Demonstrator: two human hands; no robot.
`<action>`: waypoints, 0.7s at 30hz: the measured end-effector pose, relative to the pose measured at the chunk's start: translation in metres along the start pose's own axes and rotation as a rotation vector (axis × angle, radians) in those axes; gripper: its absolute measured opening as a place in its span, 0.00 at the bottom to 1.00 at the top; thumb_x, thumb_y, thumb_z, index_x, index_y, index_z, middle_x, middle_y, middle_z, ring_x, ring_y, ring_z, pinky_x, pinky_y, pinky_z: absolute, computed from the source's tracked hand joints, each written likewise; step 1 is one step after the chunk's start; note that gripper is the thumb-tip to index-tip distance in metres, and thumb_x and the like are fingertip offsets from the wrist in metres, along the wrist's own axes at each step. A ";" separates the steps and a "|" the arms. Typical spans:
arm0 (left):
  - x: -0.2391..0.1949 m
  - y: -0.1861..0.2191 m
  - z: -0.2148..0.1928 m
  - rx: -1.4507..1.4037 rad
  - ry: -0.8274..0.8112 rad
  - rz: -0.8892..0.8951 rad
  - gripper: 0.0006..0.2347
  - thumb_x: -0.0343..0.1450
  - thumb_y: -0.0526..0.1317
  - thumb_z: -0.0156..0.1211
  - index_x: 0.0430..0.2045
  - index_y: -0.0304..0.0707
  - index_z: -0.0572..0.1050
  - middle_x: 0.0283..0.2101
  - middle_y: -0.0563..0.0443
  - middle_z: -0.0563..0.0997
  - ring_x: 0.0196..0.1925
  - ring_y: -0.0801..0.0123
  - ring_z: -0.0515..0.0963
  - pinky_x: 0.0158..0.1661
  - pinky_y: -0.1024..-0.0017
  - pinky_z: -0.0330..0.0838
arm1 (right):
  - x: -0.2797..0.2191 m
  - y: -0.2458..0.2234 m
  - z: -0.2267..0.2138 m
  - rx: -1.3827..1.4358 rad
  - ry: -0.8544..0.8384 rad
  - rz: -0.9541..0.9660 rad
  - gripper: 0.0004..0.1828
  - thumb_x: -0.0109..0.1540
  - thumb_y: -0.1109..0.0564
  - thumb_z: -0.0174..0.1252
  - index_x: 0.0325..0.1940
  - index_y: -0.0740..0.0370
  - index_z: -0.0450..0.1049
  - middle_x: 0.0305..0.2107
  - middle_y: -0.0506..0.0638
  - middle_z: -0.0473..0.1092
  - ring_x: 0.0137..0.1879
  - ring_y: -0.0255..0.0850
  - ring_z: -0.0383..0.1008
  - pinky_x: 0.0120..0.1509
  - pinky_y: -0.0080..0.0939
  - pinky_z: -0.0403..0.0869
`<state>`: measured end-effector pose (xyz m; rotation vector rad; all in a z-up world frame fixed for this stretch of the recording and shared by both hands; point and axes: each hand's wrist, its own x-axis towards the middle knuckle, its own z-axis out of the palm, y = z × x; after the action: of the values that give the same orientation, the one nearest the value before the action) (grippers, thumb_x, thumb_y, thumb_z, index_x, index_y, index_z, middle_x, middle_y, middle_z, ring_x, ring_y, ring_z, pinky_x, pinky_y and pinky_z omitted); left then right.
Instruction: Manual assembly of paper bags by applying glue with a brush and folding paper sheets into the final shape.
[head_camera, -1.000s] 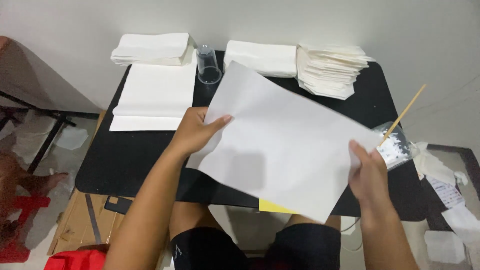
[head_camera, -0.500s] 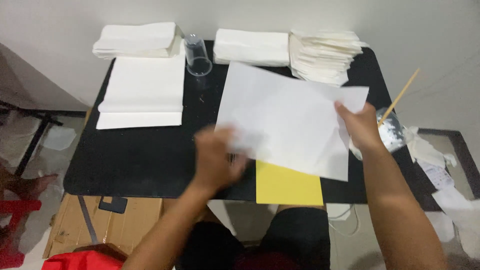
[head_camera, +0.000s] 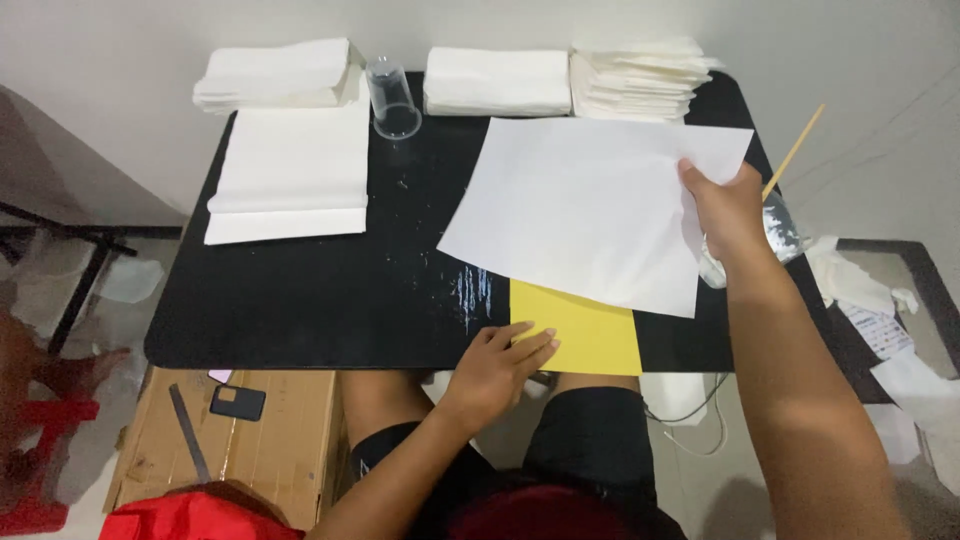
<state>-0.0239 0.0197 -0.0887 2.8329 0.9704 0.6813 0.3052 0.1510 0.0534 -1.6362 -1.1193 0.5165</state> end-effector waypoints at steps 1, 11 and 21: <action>-0.003 -0.003 0.006 -0.037 0.055 0.033 0.19 0.77 0.36 0.51 0.65 0.50 0.68 0.63 0.59 0.71 0.66 0.59 0.68 0.60 0.58 0.66 | -0.003 -0.001 -0.003 0.003 -0.003 0.009 0.28 0.69 0.51 0.67 0.62 0.75 0.69 0.47 0.66 0.74 0.55 0.54 0.77 0.53 0.56 0.76; -0.038 0.029 -0.118 -0.315 0.473 0.092 0.11 0.75 0.29 0.50 0.50 0.33 0.76 0.50 0.37 0.83 0.53 0.44 0.84 0.50 0.53 0.81 | 0.004 -0.022 0.000 0.016 -0.019 0.190 0.19 0.63 0.48 0.64 0.55 0.57 0.77 0.49 0.47 0.77 0.54 0.39 0.78 0.58 0.37 0.73; -0.116 0.053 -0.234 -0.365 0.428 -0.269 0.24 0.78 0.57 0.42 0.49 0.39 0.81 0.52 0.46 0.86 0.59 0.54 0.84 0.57 0.63 0.80 | 0.021 -0.033 0.057 0.037 -0.192 0.276 0.22 0.63 0.49 0.64 0.59 0.58 0.73 0.54 0.48 0.76 0.58 0.40 0.77 0.60 0.38 0.73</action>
<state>-0.1766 -0.1098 0.0876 2.2338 1.1141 1.3045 0.2572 0.1985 0.0668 -1.7469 -1.0183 0.8835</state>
